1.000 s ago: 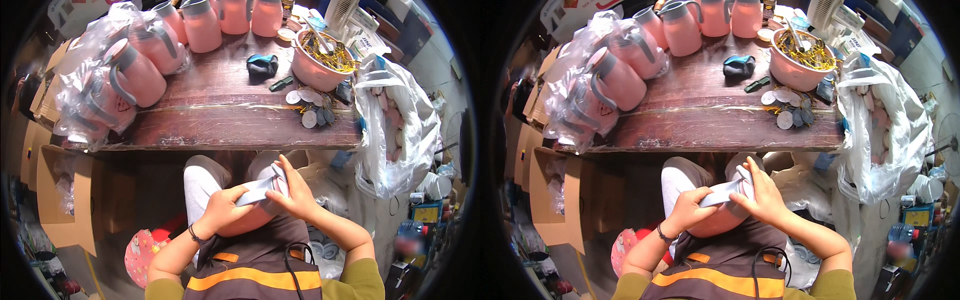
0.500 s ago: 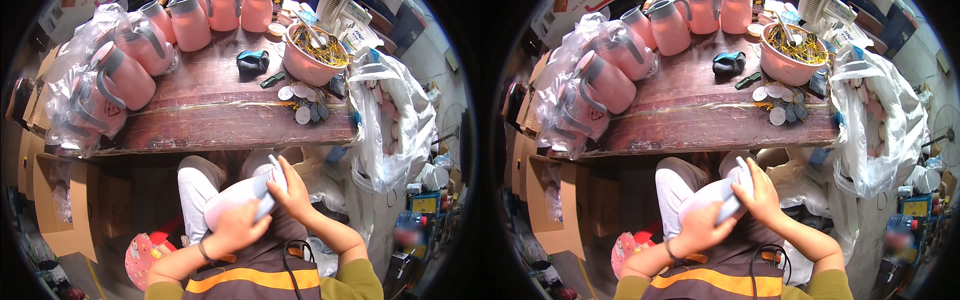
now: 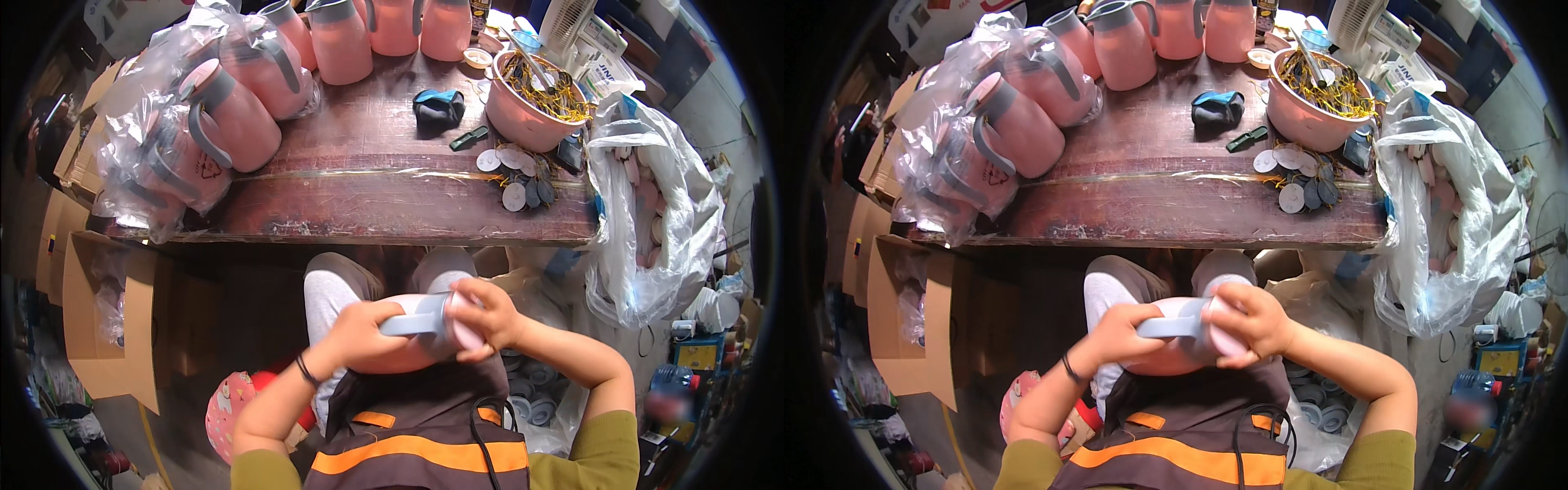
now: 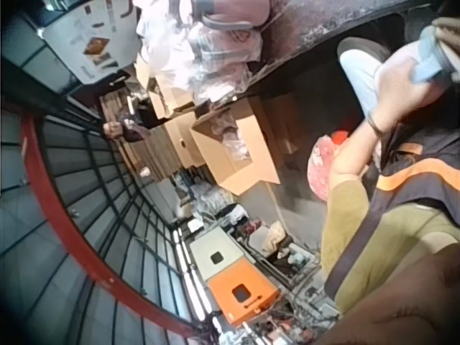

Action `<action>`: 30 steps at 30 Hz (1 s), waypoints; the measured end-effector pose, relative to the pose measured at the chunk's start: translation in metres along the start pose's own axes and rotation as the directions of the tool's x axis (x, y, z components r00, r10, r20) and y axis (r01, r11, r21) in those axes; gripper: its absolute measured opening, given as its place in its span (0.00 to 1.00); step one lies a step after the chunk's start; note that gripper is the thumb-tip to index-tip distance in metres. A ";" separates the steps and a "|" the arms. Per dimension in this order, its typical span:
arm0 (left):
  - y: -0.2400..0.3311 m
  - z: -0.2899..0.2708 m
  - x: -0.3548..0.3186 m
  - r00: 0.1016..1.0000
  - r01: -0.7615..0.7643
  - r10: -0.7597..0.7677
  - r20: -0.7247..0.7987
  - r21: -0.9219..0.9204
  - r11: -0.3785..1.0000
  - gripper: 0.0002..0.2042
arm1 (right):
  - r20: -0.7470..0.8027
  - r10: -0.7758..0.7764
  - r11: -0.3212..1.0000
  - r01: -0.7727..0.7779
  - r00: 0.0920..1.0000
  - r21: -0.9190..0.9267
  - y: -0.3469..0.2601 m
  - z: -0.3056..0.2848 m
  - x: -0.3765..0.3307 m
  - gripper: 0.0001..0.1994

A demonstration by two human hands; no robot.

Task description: The person assembles pink pitchers by attaching gray lids and handles, then wrapping each unit in a clear plastic bag. The person repeatedly picks up a pitcher, secures the lid and handle, and places the finished unit into a bag on the table.

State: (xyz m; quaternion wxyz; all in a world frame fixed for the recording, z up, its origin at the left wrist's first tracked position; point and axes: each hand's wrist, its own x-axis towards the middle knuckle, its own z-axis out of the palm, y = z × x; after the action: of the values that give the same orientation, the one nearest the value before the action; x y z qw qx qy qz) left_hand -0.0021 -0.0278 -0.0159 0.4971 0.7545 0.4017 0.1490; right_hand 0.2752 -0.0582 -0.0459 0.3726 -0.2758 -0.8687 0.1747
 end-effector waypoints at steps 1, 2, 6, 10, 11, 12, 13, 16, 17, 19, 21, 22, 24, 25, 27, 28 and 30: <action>0.025 0.014 -0.008 0.996 0.025 -0.011 -0.087 0.160 0.987 0.13 | -0.074 0.220 0.975 -0.221 0.973 -0.017 -0.004 0.006 -0.002 0.35; 0.028 0.042 -0.019 0.977 -0.101 0.136 -0.162 0.210 0.972 0.17 | -0.142 0.424 0.903 -0.430 0.895 -0.015 -0.010 0.013 -0.002 0.35; 0.035 0.092 -0.034 0.985 -0.152 0.168 -0.039 0.268 0.951 0.22 | -0.053 0.814 0.580 -0.806 0.578 0.118 -0.032 0.028 -0.007 0.32; 0.017 0.006 0.007 0.980 -0.183 0.192 -0.047 0.149 0.972 0.16 | 0.125 0.731 0.666 -0.741 0.671 0.085 -0.049 -0.006 -0.003 0.40; 0.002 -0.022 0.011 0.994 -0.057 0.069 0.090 -0.135 0.989 0.15 | 0.150 0.582 0.807 -0.591 0.800 0.020 -0.053 -0.019 0.000 0.41; -0.001 -0.047 0.014 0.975 0.037 0.037 0.220 -0.324 0.945 0.13 | 0.180 0.420 0.907 -0.418 0.890 -0.049 -0.056 -0.028 0.002 0.42; -0.008 -0.061 0.013 0.954 0.068 0.074 0.291 -0.451 0.890 0.12 | 0.154 0.307 0.949 -0.314 0.939 0.027 -0.062 -0.028 0.005 0.43; -0.010 -0.060 0.009 0.891 0.152 0.128 0.435 -0.552 0.820 0.11 | 0.066 -0.029 0.994 0.022 0.997 0.109 -0.070 -0.024 0.023 0.37; 0.004 -0.053 0.006 0.873 0.157 0.119 0.473 -0.502 0.850 0.11 | 0.107 -0.078 0.987 0.062 0.991 0.150 -0.076 -0.023 0.034 0.35; 0.008 -0.047 0.000 0.869 0.165 0.091 0.486 -0.459 0.873 0.11 | 0.161 -0.143 0.974 0.111 0.977 0.195 -0.089 -0.019 0.046 0.32; 0.013 -0.044 -0.008 0.879 0.190 0.047 0.475 -0.438 0.879 0.11 | 0.132 -0.112 0.973 0.082 0.985 0.215 -0.081 -0.011 0.038 0.33; 0.012 -0.042 -0.012 0.878 0.216 0.020 0.477 -0.433 0.875 0.11 | 0.117 -0.095 0.972 0.067 0.989 0.225 -0.077 -0.006 0.032 0.33; 0.009 -0.042 -0.018 0.871 0.222 0.022 0.490 -0.433 0.874 0.11 | 0.056 -0.079 0.954 0.059 0.995 0.295 -0.077 -0.001 0.026 0.36; 0.009 -0.045 -0.016 0.860 0.240 0.021 0.509 -0.440 0.865 0.11 | 0.042 -0.105 0.959 0.090 0.994 0.268 -0.078 -0.002 0.024 0.36; 0.007 -0.046 -0.014 0.855 0.253 0.024 0.519 -0.456 0.853 0.11 | 0.011 -0.126 0.968 0.121 0.992 0.218 -0.080 0.001 0.022 0.37; 0.003 -0.045 -0.012 0.863 0.242 0.030 0.505 -0.464 0.852 0.10 | -0.026 -0.138 0.968 0.141 0.990 0.208 -0.076 0.004 0.024 0.37; 0.007 -0.044 -0.007 0.880 0.245 0.008 0.475 -0.467 0.850 0.10 | -0.076 -0.129 0.966 0.143 0.989 0.214 -0.069 0.007 0.023 0.37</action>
State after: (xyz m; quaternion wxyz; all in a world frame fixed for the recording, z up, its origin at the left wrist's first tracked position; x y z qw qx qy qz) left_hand -0.0312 -0.0071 0.0113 0.7692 0.5804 0.2650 0.0356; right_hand 0.2326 -0.0995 -0.0027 0.4382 -0.1780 -0.8492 0.2349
